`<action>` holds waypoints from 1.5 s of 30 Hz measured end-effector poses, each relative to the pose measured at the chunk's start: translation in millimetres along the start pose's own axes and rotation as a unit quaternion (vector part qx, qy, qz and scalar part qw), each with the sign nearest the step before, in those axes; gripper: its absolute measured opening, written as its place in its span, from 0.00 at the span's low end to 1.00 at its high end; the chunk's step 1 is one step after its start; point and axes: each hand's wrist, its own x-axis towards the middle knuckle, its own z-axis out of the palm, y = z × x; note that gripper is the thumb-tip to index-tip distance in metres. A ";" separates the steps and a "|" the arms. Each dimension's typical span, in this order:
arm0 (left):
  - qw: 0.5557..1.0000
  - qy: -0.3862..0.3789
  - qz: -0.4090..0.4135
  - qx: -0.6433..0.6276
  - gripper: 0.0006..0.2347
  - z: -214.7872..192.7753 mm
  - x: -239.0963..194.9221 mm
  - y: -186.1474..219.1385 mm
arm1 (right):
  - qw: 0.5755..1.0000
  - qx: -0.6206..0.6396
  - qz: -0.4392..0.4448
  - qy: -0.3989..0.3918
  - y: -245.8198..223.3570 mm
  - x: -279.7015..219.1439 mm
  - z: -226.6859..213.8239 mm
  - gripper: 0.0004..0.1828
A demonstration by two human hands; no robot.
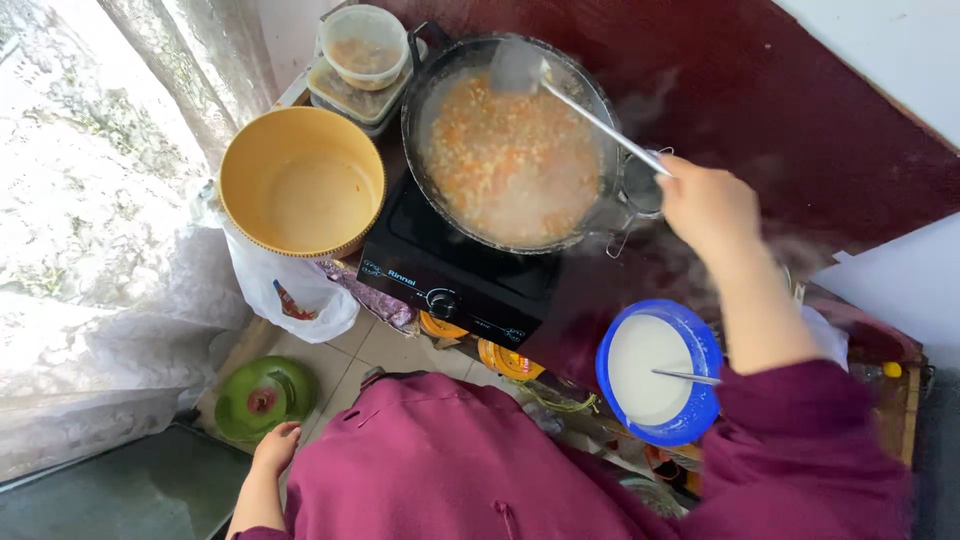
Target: Stirring a mixture in a bowl and then stirring a stew in a pan on a stove
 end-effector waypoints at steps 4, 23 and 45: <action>1.000 0.003 0.017 -0.005 0.17 -7.5 4.6 12.8 | 0.997 0.026 -0.045 0.050 -23.7 45.0 36.8 0.18; 1.000 -0.009 -0.001 -0.012 0.18 -13.7 9.8 0.5 | 0.999 -0.045 0.011 0.021 13.0 -17.7 -25.1 0.19; 0.999 -0.037 -0.002 -0.004 0.18 -12.7 26.7 -9.1 | 0.996 -0.029 0.081 0.007 11.7 -44.8 -20.9 0.24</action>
